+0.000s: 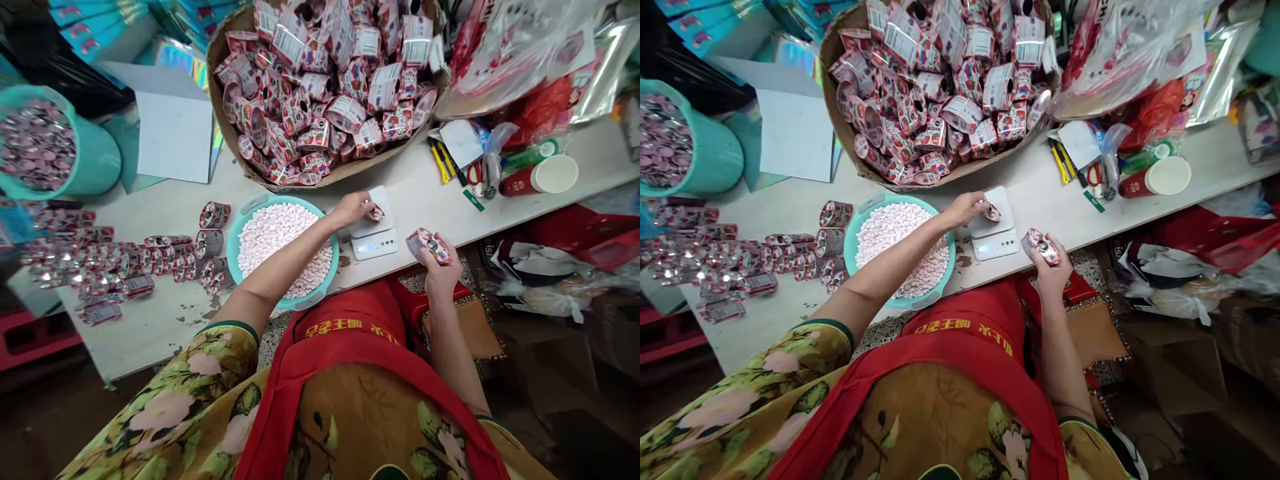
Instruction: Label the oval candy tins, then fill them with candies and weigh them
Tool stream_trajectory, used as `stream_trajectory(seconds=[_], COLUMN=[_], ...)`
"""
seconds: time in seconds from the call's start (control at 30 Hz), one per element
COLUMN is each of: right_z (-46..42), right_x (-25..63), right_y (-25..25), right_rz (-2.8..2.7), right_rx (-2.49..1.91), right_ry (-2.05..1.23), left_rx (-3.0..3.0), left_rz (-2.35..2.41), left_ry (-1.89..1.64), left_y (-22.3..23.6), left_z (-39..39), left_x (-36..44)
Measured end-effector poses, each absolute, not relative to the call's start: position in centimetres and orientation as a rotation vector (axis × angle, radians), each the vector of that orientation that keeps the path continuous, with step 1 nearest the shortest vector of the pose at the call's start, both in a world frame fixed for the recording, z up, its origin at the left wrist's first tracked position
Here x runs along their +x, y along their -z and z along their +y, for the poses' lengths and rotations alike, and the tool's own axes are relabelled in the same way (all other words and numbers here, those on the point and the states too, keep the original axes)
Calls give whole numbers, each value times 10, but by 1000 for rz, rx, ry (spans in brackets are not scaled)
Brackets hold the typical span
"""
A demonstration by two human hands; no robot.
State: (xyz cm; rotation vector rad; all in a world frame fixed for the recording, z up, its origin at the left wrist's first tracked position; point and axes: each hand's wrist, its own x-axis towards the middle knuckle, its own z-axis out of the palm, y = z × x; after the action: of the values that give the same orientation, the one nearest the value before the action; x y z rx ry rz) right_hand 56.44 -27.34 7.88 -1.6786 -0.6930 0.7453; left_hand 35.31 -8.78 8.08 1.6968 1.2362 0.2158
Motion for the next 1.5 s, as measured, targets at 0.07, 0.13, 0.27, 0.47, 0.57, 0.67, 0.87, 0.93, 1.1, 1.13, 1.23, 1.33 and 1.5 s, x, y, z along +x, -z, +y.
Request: stream_trajectory(seconds=[0.07, 0.13, 0.27, 0.47, 0.57, 0.67, 0.87, 0.93, 1.1, 1.13, 1.23, 1.33, 1.5], right_z=[-275, -275, -273, -271, -269, -264, -230, -210, -160, -155, -156, -171, -194], right_x=[563, 560, 559, 559, 557, 553, 543, 536, 497, 489, 483, 499, 535], right_y=[-76, -73, -67, -64, -63, -61, -53, -45, -14, -9, -5, -12, -19], right_rz=[-638, -591, -576, -598, -610, -636, -783, -859, -1044, -1068, -1145, -1185, -1023], right_rx=[-1669, -1656, -1639, -1651, -1646, -1651, -1689, -1682, -1623, -1614, -1612, -1666, -1806], right_ry=[-751, -778, -822, -835, -856, -887, -943, -957, -937, -941, -945, -891, -740], left_rx=[1797, 1880, 2003, 1576, 1446, 1840, 2342, 2278, 1924, 1832, 1484, 1192, 927], left_rz=[1254, 1287, 1334, 1237, 1268, 1229, 1246, 1394, 2019, 2132, 2439, 2445, 2504], left_ry=[-78, 28, 137, -178, -270, -110, 369, 287, -101, -145, 124, 576, 694], left_y=[-80, -80, -81, -84, -87, -86, -92, -107, -175, -190, -215, -189, -97], left_z=[-87, -87, -88, -84, -87, -97, -109, -111, -151, -170, -240, -299, -343], left_x=[354, 356, 364, 353, 339, 338, 352, 337, 220, 189, 99, 27, -5])
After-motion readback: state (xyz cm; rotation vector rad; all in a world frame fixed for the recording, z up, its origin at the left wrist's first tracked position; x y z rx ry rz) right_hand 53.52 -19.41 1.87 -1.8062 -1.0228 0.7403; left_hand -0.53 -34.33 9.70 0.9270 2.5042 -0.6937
